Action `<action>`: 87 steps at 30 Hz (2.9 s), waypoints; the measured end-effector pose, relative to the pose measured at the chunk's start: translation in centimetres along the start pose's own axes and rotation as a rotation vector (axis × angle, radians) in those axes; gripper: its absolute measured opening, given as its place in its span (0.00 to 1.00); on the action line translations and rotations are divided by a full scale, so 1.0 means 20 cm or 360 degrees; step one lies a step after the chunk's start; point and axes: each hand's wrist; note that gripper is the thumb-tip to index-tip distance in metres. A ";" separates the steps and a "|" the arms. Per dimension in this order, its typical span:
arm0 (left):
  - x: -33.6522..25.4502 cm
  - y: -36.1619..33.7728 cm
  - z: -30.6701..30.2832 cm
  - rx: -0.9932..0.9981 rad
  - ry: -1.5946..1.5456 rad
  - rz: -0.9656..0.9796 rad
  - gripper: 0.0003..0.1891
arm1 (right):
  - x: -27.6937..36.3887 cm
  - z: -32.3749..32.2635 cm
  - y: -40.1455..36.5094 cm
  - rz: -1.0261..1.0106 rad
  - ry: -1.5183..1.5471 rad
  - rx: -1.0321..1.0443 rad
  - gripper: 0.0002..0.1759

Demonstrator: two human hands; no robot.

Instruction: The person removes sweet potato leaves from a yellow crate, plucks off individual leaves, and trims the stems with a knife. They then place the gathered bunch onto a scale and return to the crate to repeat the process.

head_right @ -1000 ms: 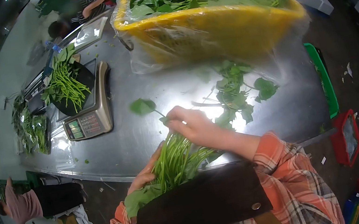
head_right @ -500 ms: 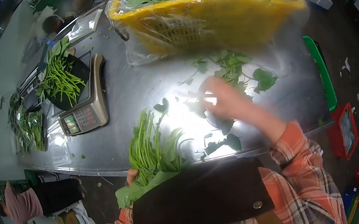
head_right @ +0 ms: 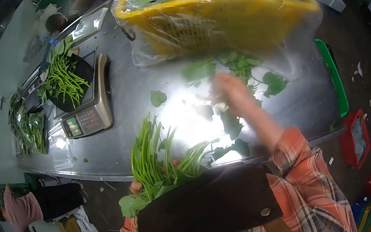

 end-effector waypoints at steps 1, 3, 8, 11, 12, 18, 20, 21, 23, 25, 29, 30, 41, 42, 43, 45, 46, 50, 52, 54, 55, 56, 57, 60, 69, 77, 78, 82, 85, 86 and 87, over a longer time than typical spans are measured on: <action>0.00 0.00 0.00 0.0018 0.0009 -0.0020 0.43 | 0.03 -0.12 0.07 0.0143 -0.0484 0.0117 0.11; -0.02 0.01 -0.02 0.0063 0.0034 -0.0049 0.42 | 0.04 -0.21 0.05 -0.0464 -0.2615 0.0821 0.20; -0.08 0.01 0.01 -0.0307 0.0100 -0.0238 0.40 | 0.12 0.29 -0.20 0.0532 -0.1528 0.1497 0.24; -0.10 -0.04 -0.02 -0.0486 0.0288 -0.0296 0.40 | 0.02 0.35 -0.28 0.0185 -0.1585 0.1420 0.19; -0.09 -0.06 -0.04 -0.0531 0.0352 -0.0278 0.40 | -0.01 0.36 -0.28 0.0001 -0.1515 0.1343 0.17; -0.04 0.03 0.07 -0.0339 0.0066 -0.0225 0.40 | 0.09 0.21 -0.22 0.0111 -0.1357 0.1422 0.10; -0.06 0.06 0.10 -0.0276 0.0018 -0.0225 0.40 | 0.13 0.19 -0.24 0.0097 -0.1507 0.1408 0.08; -0.06 0.07 0.11 -0.0266 0.0015 -0.0232 0.40 | 0.13 0.18 -0.26 -0.0080 -0.1654 0.1433 0.07; -0.09 0.06 0.06 -0.0258 0.0215 -0.0283 0.41 | 0.15 0.14 -0.29 -0.0446 -0.1938 0.1474 0.05; -0.09 0.05 0.05 -0.0274 0.0244 -0.0280 0.41 | 0.20 0.06 -0.27 -0.0574 -0.2112 0.1248 0.03; -0.06 0.03 0.12 -0.0295 0.0053 -0.0176 0.41 | 0.39 -0.13 -0.09 -0.0698 -0.2571 0.0750 0.11; -0.06 0.04 0.13 -0.0283 0.0033 -0.0155 0.41 | 0.41 -0.13 -0.07 -0.0843 -0.2588 0.0763 0.14; -0.15 0.04 0.21 -0.0530 0.0538 -0.0400 0.38 | 0.01 0.26 -0.12 0.0832 0.0063 0.1250 0.14; -0.15 0.03 0.20 -0.0528 0.0535 -0.0377 0.37 | 0.02 0.25 -0.12 0.0881 -0.0079 0.1097 0.12; -0.14 0.02 0.20 -0.0500 0.0519 -0.0320 0.36 | 0.03 0.23 -0.11 0.0928 -0.0222 0.0940 0.10; -0.13 0.03 0.21 -0.0434 0.0491 -0.0217 0.36 | 0.00 0.14 -0.08 0.0749 0.0021 0.0760 0.06; -0.12 0.01 0.18 -0.0540 0.0527 -0.0265 0.36 | 0.04 0.10 -0.05 0.0642 -0.0145 0.0781 0.05; -0.09 -0.02 0.12 -0.0618 0.0501 -0.0327 0.36 | 0.23 0.02 0.07 0.0114 -0.0346 0.0331 0.07; -0.09 -0.01 0.11 -0.0610 0.0495 -0.0357 0.36 | 0.29 0.04 0.07 -0.0290 -0.0679 0.0424 0.09; -0.09 -0.03 0.09 -0.0728 0.0578 -0.0467 0.36 | 0.33 0.22 -0.06 -0.0666 -0.1134 0.0755 0.12; -0.10 -0.02 0.11 -0.0784 0.0651 -0.0521 0.36 | 0.32 0.32 -0.13 -0.0901 -0.1460 0.0946 0.14; -0.12 -0.01 0.14 -0.0837 0.0727 -0.0569 0.36 | 0.25 0.40 -0.16 -0.1234 -0.1572 0.1009 0.12; -0.14 0.01 0.18 -0.0889 0.0801 -0.0620 0.36 | 0.20 0.42 -0.16 -0.1448 -0.1635 0.1118 0.12; -0.17 0.01 0.21 -0.0777 0.0788 -0.0625 0.37 | 0.08 0.45 -0.15 -0.1877 -0.1690 0.1513 0.10; -0.14 0.12 0.29 -0.0351 0.0482 -0.0383 0.42 | 0.18 0.22 0.03 -0.1792 -0.1875 0.1215 0.08; -0.15 0.12 0.21 -0.0114 0.0311 -0.0467 0.41 | -0.28 -0.09 0.05 0.0411 -0.0913 0.1514 0.19; -0.15 0.12 0.19 -0.0111 0.0338 -0.0506 0.41 | -0.30 0.01 -0.03 0.0699 -0.0070 0.1533 0.23; -0.17 0.03 0.17 -0.0688 0.0580 -0.0641 0.39 | -0.17 0.27 -0.14 0.0817 -0.0129 0.1550 0.37; -0.16 0.01 0.23 -0.0803 0.0731 -0.0579 0.39 | -0.11 0.29 -0.14 0.0761 -0.0109 0.1689 0.41; -0.15 0.01 0.23 -0.0800 0.0758 -0.0572 0.40 | -0.06 0.30 -0.15 0.0760 -0.0180 0.1718 0.41; -0.14 0.02 0.23 -0.0795 0.0784 -0.0569 0.41 | -0.01 0.31 -0.15 0.0758 -0.0251 0.1742 0.40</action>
Point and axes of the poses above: each hand's wrist, its own y-axis towards the middle knuckle, its own z-axis out of the palm, x = y × z, and after that the axes turned 12 degrees about -z, right-handed
